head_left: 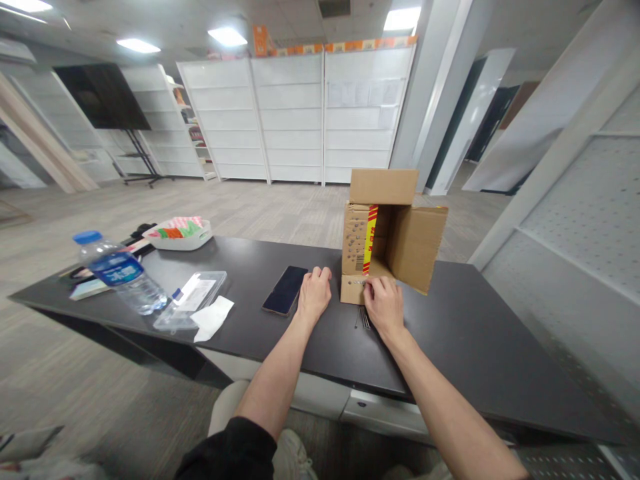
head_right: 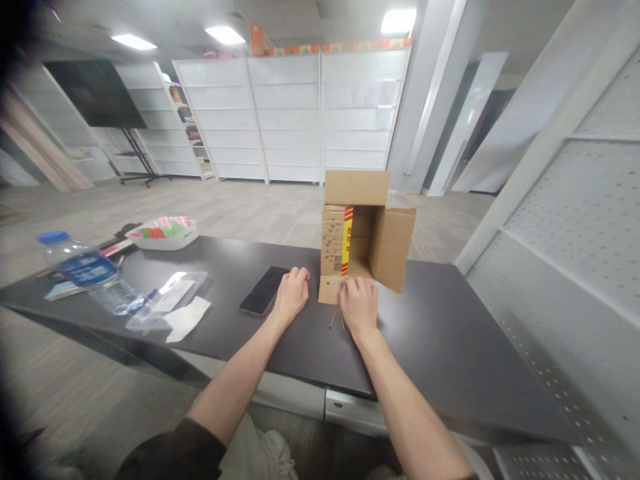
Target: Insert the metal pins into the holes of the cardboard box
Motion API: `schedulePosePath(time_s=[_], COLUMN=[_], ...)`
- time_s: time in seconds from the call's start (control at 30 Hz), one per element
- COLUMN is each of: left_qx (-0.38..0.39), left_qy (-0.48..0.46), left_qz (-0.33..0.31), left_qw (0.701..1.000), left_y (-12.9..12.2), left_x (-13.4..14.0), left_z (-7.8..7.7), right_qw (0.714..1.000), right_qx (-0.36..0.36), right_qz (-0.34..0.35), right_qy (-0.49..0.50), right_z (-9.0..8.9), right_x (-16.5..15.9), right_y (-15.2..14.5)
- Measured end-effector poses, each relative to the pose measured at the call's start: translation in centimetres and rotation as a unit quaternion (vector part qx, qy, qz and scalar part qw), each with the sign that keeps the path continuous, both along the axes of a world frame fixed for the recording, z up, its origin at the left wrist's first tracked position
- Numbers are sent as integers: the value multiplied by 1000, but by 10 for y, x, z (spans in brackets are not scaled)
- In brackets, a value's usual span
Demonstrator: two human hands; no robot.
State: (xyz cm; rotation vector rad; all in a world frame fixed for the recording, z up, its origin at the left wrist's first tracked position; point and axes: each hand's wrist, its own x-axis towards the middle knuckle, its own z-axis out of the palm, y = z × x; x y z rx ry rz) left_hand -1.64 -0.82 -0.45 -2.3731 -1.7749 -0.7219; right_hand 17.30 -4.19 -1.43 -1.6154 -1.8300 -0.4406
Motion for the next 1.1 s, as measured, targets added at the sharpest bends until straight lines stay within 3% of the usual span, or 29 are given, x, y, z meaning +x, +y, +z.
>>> schedulePosePath(time_s=[0.67,1.1], left_qx=[10,-3], left_qy=[-8,-7], left_qz=[-1,-1], left_qw=[1000,1000], left_y=[3,0], left_x=[-1,0], left_z=[-4,-1], right_qw=[996,986], right_qx=[-17,-65], right_qz=[37,146], right_qy=[73,44], right_z=[10,21], right_x=[1,10], right_y=[-7,-23])
